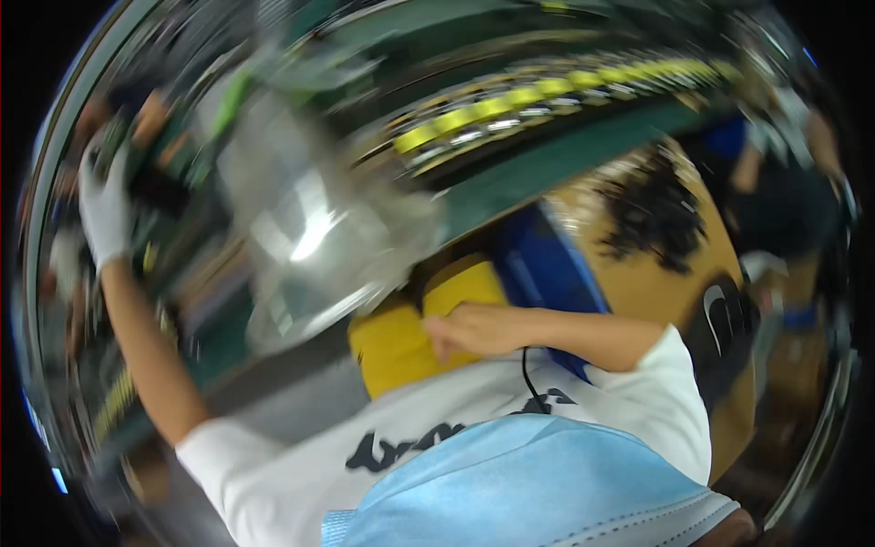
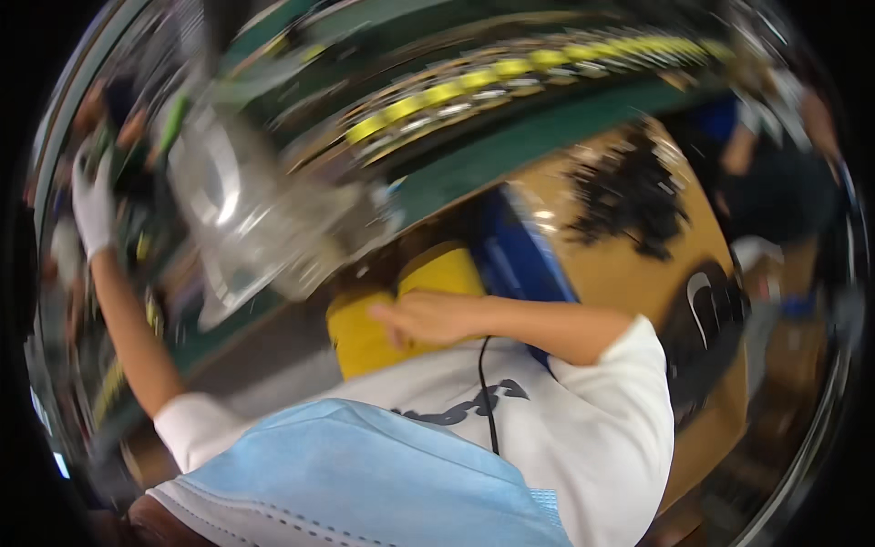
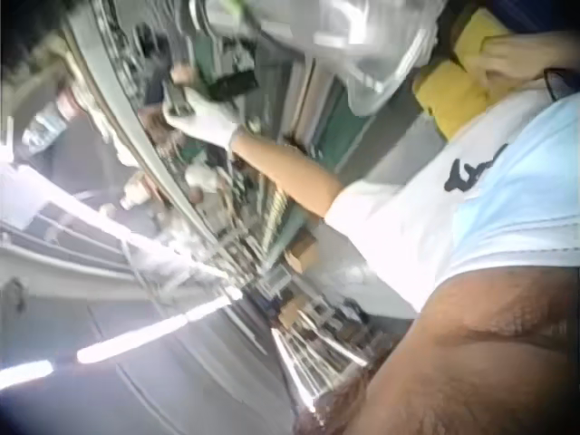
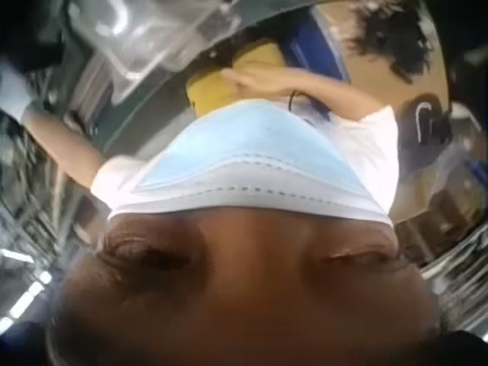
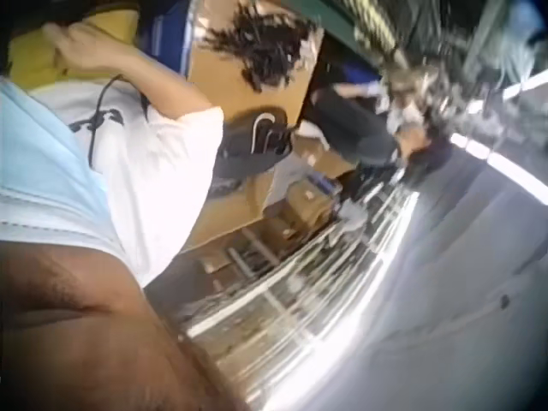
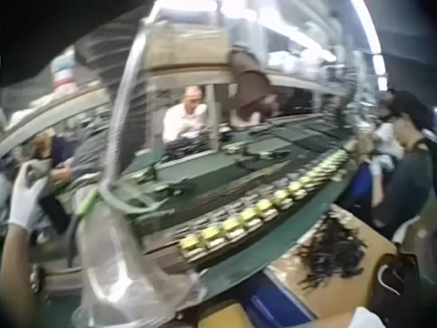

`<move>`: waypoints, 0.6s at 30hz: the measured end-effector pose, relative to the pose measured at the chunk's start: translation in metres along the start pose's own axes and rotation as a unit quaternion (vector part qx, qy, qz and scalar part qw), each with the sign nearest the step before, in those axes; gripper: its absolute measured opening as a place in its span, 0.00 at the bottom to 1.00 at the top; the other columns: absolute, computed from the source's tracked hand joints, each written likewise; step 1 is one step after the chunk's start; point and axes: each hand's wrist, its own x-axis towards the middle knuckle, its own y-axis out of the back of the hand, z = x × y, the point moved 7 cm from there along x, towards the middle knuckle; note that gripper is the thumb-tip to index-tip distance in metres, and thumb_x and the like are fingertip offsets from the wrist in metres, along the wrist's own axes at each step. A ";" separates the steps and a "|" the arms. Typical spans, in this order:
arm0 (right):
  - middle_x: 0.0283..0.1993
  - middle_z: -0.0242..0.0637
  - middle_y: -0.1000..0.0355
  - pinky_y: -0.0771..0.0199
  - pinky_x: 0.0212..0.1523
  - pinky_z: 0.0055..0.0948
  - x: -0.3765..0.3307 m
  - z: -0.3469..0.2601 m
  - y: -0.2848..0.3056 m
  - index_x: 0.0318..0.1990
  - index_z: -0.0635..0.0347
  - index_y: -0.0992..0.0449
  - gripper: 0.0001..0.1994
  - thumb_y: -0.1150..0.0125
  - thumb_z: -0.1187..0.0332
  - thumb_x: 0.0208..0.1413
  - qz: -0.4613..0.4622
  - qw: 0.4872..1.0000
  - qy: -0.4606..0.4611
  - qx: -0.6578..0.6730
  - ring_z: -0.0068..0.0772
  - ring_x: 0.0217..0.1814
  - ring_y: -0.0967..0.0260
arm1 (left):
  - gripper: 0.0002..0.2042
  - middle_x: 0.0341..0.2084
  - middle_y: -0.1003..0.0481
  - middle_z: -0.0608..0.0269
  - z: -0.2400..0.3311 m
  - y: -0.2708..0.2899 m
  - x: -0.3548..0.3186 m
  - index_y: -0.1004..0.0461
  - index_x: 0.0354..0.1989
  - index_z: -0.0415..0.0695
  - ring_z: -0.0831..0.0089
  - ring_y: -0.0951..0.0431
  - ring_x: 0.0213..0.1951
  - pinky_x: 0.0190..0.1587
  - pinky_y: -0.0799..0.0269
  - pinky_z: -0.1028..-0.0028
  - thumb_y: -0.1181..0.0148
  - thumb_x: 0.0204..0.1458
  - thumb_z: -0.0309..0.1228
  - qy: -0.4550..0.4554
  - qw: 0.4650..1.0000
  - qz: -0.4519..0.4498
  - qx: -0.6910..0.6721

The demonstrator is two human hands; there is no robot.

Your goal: The person attaches cables to circuit boards, solders the wires to the boards, and places the assembled components onto a conveyor belt.

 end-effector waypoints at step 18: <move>0.25 0.47 0.27 0.31 0.42 0.40 -0.013 0.002 0.011 0.28 0.61 0.20 0.37 0.74 0.44 0.67 0.034 0.997 0.066 -0.019 0.45 0.35 0.29 | 0.22 0.55 0.31 0.54 -0.184 -0.182 -0.017 0.38 0.61 0.37 0.61 0.31 0.56 0.58 0.37 0.68 0.51 0.60 0.33 -0.011 0.984 -0.180 -0.008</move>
